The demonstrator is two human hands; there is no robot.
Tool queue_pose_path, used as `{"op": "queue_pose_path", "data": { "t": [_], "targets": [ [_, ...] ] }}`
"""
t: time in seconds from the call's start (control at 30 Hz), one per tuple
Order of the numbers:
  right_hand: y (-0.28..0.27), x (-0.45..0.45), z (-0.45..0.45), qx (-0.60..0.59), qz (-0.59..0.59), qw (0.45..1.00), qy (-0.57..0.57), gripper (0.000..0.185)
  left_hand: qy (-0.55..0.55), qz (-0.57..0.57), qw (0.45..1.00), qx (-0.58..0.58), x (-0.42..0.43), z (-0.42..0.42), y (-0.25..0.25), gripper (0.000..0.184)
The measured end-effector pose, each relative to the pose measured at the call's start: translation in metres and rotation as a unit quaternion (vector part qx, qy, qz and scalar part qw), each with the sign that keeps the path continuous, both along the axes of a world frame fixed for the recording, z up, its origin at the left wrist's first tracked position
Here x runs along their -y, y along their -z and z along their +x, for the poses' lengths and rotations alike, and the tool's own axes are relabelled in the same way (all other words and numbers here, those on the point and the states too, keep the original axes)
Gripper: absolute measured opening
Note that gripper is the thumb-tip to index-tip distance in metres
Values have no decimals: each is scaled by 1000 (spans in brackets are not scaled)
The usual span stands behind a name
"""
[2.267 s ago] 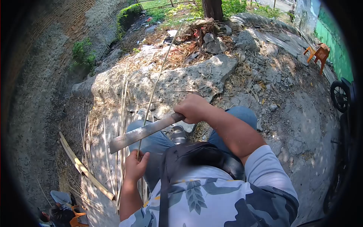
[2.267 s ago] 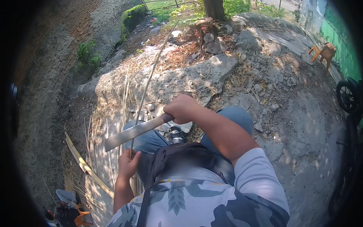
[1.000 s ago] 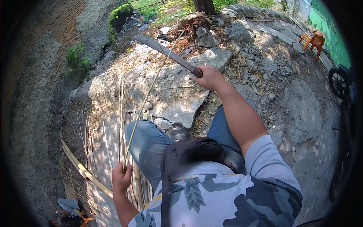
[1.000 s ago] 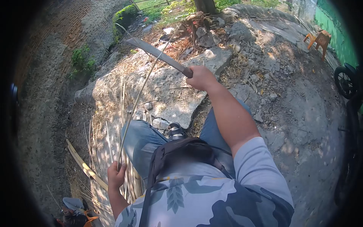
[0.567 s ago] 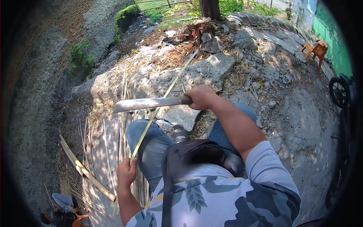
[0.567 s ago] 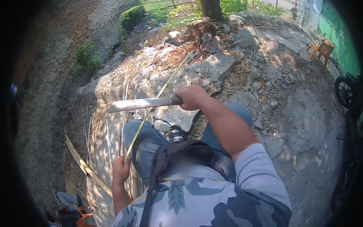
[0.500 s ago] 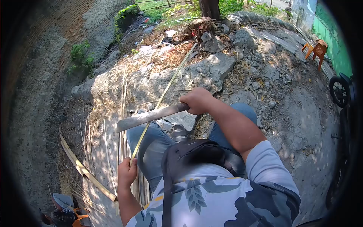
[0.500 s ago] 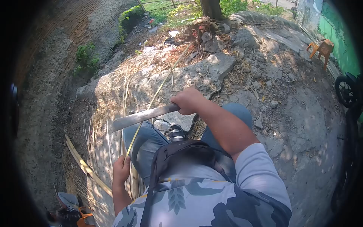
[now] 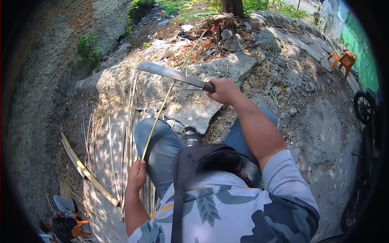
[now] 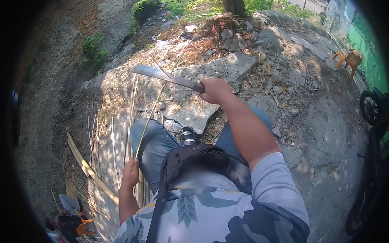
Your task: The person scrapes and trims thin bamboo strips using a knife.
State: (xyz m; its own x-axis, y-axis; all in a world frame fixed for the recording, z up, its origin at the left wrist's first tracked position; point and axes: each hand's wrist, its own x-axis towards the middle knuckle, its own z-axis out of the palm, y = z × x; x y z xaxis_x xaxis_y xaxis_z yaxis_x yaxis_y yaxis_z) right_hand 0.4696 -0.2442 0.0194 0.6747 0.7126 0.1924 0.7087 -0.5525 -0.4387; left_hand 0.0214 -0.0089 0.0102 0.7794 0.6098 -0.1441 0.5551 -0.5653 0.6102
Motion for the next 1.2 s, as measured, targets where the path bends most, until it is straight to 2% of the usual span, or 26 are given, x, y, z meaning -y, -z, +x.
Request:
{"op": "queue_pose_path", "data": {
  "t": [0.03,0.13,0.23,0.33,0.43,0.57,0.67,0.77,0.87,0.97,1.07,1.17,1.2],
  "targets": [
    [3,-1,2,-6,12,1000,2,27,6,-6,1000,-2,-4,-2,2,48],
    [0,-2,-7,-2,31,999,-24,26,-35,-159,987,-2,-11,-4,3,51],
    [-8,-9,-25,21,15,995,-97,24,-23,-106,993,46,-7,0,9,54],
    [-13,-18,-42,96,-20,977,-190,17,-36,31,998,32,6,6,9,56],
    [1,-28,-48,169,4,950,-264,13,-41,37,998,21,9,7,6,56],
    [0,-18,-21,108,-23,981,-157,16,-11,47,999,21,2,-16,9,56],
    [-5,-3,6,-38,-35,999,11,23,-3,51,999,-6,-7,-38,4,56],
    [4,1,26,-115,-5,990,83,27,-8,58,998,-19,-3,-41,-8,57],
    [0,-1,7,-99,0,994,48,28,-15,36,999,-28,-9,-42,-2,56],
    [3,-7,-12,-26,-11,998,-56,25,-18,32,999,-33,-5,-39,-1,56],
    [-15,-18,-41,16,-105,979,-173,19,-17,30,999,-23,-3,-38,-6,55],
    [-7,-29,-53,105,-64,951,-283,17,-11,40,999,-24,-5,-40,-8,54],
    [-7,-30,-51,110,-59,954,-272,17,-8,44,999,-27,-7,-42,-7,54]
  ]
}}
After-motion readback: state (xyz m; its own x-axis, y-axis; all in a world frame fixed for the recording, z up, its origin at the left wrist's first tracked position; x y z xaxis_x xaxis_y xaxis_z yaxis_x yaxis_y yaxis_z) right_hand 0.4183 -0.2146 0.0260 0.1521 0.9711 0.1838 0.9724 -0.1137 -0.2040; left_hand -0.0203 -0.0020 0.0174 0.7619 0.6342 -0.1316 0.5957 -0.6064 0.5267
